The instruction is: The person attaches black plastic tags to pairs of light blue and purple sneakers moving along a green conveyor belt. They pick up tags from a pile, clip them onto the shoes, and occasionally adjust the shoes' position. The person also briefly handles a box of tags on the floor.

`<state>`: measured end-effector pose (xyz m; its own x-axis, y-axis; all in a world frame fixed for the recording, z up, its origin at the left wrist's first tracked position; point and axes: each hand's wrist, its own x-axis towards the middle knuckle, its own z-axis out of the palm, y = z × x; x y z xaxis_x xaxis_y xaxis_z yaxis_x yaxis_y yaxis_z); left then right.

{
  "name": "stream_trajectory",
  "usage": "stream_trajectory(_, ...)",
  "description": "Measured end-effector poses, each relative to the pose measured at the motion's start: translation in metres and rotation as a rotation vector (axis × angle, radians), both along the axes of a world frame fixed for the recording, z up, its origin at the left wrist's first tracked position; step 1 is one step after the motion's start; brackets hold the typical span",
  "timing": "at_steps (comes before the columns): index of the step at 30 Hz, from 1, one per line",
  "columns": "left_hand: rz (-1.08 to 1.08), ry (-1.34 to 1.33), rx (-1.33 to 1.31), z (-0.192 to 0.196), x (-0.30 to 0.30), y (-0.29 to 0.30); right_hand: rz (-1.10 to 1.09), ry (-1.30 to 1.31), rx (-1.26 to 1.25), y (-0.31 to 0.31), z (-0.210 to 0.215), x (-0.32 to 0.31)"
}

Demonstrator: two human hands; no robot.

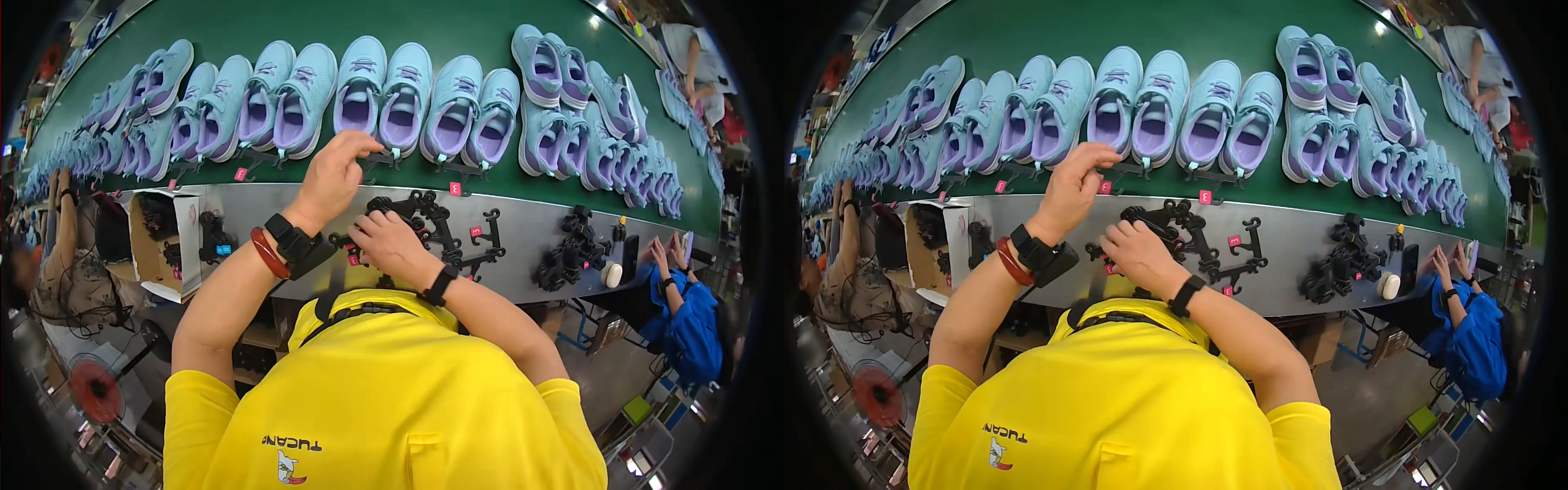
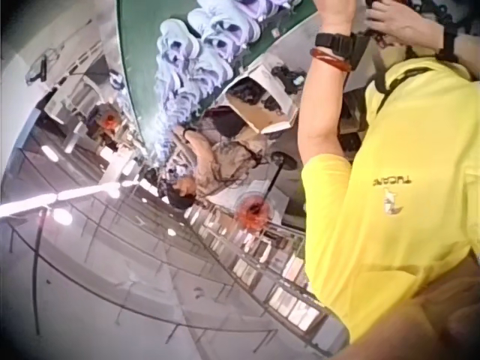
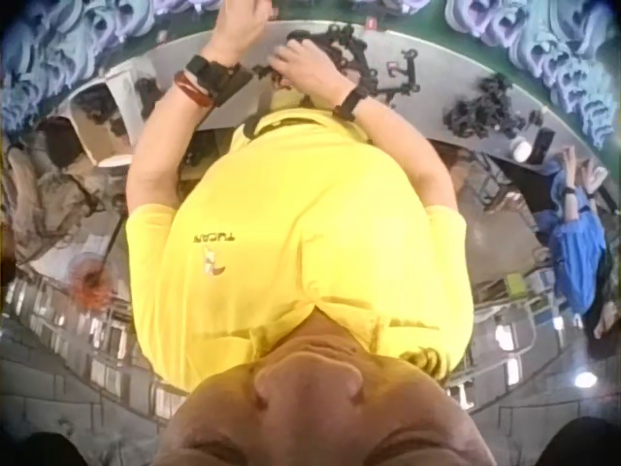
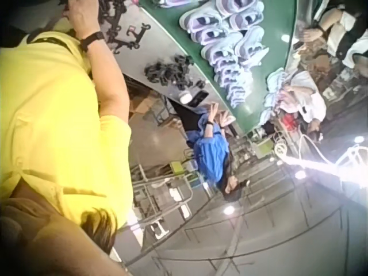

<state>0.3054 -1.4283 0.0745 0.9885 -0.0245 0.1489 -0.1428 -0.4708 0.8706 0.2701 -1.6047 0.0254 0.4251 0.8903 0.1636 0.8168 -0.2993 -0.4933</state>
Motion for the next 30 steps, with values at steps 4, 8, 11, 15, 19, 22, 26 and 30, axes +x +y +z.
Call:
stream_trajectory(4, 0.044, 0.023, -0.020, -0.003, -0.021, 0.008, 0.022, -0.087, -0.160, 0.013, -0.016, -0.010)
stream_trajectory(8, 0.061, 0.015, -0.036, -0.002, -0.028, 0.011, -0.055, -0.045, -0.138, 0.008, -0.032, -0.015)
stream_trajectory(11, 0.085, 0.039, -0.070, -0.006, -0.028, 0.004, -0.054, 0.071, -0.032, -0.005, -0.024, -0.008)
stream_trajectory(15, 0.043, 0.059, -0.071, 0.002, -0.014, -0.027, -0.041, 0.456, 0.227, -0.045, 0.010, 0.006)
stream_trajectory(19, -0.057, 0.075, -0.063, 0.007, 0.016, -0.087, -0.529, 1.516, 0.486, -0.142, 0.033, 0.039)
stream_trajectory(22, -0.201, -0.044, 0.077, -0.004, 0.049, -0.144, -1.112, 1.212, 0.767, -0.211, 0.024, 0.072)
stream_trajectory(26, -0.330, -0.005, 0.281, -0.017, 0.094, -0.218, -1.220, 1.186, 0.747, -0.259, -0.002, 0.098)
stream_trajectory(30, -0.421, -0.008, 0.424, -0.043, 0.133, -0.255, -1.266, 1.300, 0.827, -0.262, -0.013, 0.100)
